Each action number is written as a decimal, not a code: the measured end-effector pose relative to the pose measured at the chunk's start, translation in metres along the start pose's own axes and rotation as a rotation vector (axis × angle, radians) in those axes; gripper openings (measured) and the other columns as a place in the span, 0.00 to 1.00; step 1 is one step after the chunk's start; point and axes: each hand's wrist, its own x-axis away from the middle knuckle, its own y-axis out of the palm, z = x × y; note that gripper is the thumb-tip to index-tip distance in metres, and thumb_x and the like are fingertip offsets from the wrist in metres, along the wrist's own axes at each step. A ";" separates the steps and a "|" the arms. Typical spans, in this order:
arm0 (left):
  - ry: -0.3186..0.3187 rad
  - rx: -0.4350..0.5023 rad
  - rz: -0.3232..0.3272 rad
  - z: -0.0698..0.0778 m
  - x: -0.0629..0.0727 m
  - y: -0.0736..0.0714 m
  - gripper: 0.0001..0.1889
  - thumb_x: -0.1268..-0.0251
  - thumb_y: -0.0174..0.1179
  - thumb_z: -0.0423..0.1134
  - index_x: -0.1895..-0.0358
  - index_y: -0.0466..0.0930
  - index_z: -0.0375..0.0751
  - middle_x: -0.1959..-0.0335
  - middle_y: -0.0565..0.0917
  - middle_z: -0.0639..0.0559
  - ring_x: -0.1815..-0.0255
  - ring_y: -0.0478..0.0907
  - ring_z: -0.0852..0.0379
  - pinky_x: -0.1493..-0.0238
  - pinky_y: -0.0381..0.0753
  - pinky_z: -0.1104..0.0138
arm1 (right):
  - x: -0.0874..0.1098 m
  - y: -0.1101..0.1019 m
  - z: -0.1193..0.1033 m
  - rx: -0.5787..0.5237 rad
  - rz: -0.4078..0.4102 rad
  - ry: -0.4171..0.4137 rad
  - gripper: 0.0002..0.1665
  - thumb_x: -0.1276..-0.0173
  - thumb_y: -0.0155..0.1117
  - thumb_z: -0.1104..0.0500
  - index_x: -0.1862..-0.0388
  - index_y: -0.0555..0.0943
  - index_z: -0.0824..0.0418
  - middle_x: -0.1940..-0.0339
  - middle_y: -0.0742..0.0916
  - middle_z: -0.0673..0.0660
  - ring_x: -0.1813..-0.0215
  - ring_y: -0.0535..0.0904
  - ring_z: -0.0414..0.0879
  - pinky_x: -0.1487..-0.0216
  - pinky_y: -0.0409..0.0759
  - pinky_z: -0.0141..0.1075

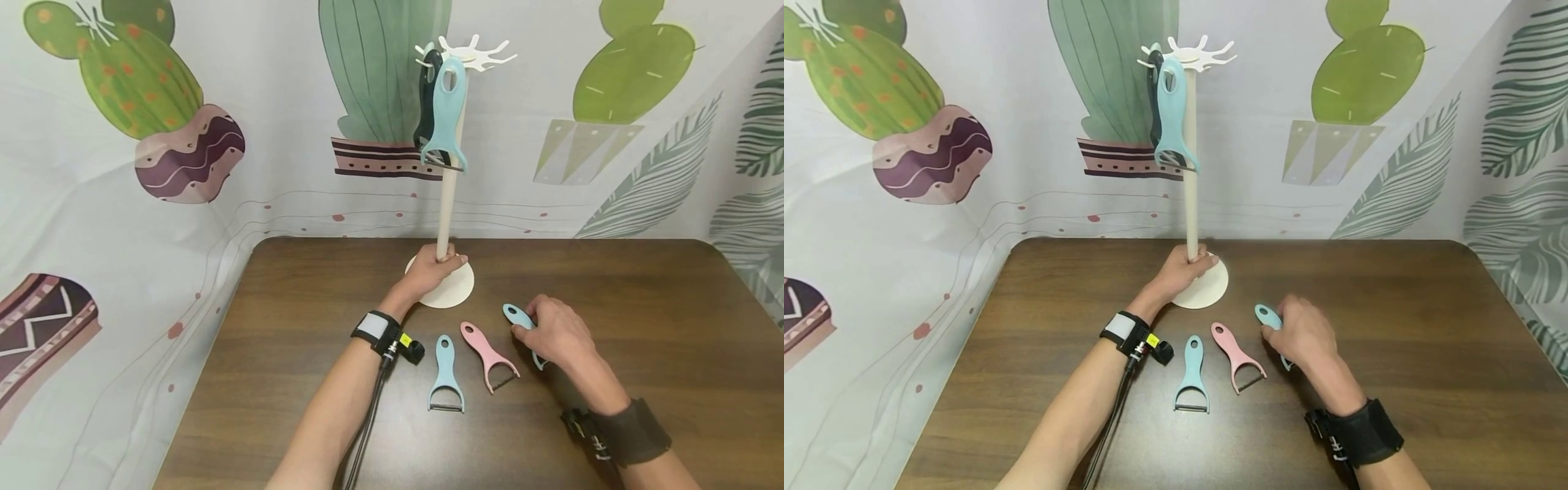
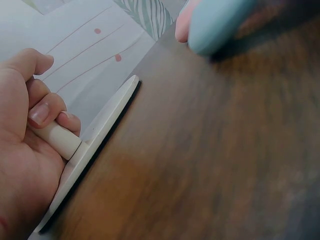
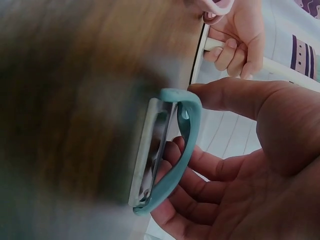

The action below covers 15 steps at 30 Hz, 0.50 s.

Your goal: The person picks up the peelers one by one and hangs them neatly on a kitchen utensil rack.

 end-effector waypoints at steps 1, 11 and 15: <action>0.000 0.000 -0.001 0.002 0.000 0.000 0.20 0.33 0.60 0.41 0.81 0.63 0.44 0.85 0.59 0.59 0.80 0.57 0.60 0.78 0.57 0.68 | 0.000 0.000 0.000 0.003 -0.002 0.003 0.25 0.44 0.70 0.46 0.58 0.78 0.63 0.67 0.82 0.58 0.66 0.76 0.50 0.72 0.69 0.39; -0.010 0.007 -0.002 0.025 0.010 0.000 0.19 0.32 0.58 0.37 0.81 0.62 0.44 0.85 0.59 0.59 0.81 0.55 0.60 0.78 0.56 0.68 | 0.001 0.000 0.001 0.017 -0.006 0.017 0.23 0.43 0.69 0.46 0.59 0.79 0.63 0.68 0.82 0.58 0.69 0.76 0.49 0.76 0.67 0.37; -0.013 0.007 -0.012 0.025 0.009 -0.001 0.19 0.32 0.59 0.38 0.80 0.63 0.43 0.85 0.59 0.60 0.81 0.56 0.61 0.78 0.56 0.69 | 0.000 0.000 0.001 0.017 -0.009 0.023 0.22 0.42 0.68 0.47 0.59 0.79 0.63 0.69 0.82 0.58 0.70 0.76 0.49 0.77 0.67 0.37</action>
